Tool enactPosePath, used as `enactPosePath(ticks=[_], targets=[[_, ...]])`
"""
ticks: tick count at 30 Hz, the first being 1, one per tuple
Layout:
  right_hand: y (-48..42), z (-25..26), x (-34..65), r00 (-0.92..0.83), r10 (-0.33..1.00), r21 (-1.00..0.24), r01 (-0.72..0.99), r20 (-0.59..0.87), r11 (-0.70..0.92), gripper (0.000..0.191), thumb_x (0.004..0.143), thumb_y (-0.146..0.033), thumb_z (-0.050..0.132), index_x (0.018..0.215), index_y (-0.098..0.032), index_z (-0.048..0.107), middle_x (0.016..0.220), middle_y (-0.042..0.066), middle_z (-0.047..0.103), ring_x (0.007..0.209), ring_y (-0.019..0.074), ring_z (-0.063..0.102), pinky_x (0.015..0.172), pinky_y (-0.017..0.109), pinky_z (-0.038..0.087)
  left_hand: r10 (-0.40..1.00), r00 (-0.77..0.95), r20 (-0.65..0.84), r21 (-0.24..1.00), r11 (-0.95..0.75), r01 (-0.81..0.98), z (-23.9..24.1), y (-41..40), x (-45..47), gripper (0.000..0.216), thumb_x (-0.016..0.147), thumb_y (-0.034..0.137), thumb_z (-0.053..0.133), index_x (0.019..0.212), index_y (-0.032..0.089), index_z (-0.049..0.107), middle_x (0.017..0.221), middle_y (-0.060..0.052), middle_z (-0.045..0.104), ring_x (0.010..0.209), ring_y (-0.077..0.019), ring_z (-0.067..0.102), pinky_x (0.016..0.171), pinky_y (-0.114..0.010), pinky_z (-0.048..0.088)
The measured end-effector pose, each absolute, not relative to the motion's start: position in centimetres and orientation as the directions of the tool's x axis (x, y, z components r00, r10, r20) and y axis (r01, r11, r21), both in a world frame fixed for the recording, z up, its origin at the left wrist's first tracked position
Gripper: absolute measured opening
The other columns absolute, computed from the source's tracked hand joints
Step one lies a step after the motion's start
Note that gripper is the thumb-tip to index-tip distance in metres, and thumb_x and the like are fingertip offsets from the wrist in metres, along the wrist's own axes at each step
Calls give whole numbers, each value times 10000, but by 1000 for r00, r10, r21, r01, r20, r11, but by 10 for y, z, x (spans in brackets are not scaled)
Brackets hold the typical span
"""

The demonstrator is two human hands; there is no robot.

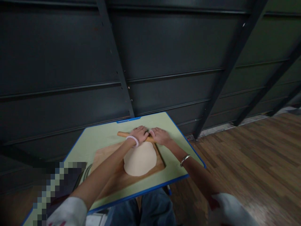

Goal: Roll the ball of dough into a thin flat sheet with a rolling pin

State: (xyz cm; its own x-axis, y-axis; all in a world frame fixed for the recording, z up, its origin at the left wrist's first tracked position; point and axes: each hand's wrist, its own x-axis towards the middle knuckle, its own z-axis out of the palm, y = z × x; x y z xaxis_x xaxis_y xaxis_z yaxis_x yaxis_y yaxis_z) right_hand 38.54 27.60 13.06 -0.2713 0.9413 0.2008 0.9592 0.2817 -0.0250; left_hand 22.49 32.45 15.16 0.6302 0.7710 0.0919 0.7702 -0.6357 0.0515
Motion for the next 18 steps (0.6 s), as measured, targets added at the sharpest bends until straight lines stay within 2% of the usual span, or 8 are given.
enactPosePath(ticks=[3, 7, 14, 18], targets=[[280, 131, 388, -310, 932, 28, 950, 189, 310, 372, 977, -238, 230, 1157, -132, 538, 1157, 127, 605, 1128, 205, 520, 910, 329, 420, 770, 635, 60, 60, -638, 768, 151, 331, 228, 400, 907, 361, 273, 1062, 147, 574, 1143, -115, 606, 1096, -232, 531, 913, -390, 418], [269, 131, 385, -340, 921, 75, 940, 192, 332, 369, 971, -203, 235, 1184, -120, 525, 1164, 133, 599, 1118, 203, 522, 919, 326, 407, 753, 651, 95, 45, -656, 753, 154, 325, 226, 380, 896, 330, 301, 1070, 129, 572, 1146, -127, 603, 1107, -235, 519, 941, -394, 388], [220, 141, 352, -5, 965, -18, 1000, 262, 10, 434, 980, -342, 216, 1067, -119, 578, 1013, 169, 637, 1006, 225, 577, 867, 346, 436, 730, 665, 158, 30, -677, 736, 152, 308, 218, 351, 898, 296, 323, 1085, 141, 576, 1193, -110, 590, 1179, -227, 469, 1020, -409, 306], [198, 144, 334, 86, 944, -100, 993, 319, -57, 472, 975, -375, 210, 1121, -95, 561, 1102, 183, 621, 1040, 230, 575, 891, 349, 436, 725, 671, 154, 42, -684, 729, 146, 302, 209, 387, 920, 294, 289, 1176, 162, 547, 1314, -87, 520, 1272, -222, 389, 1057, -422, 272]])
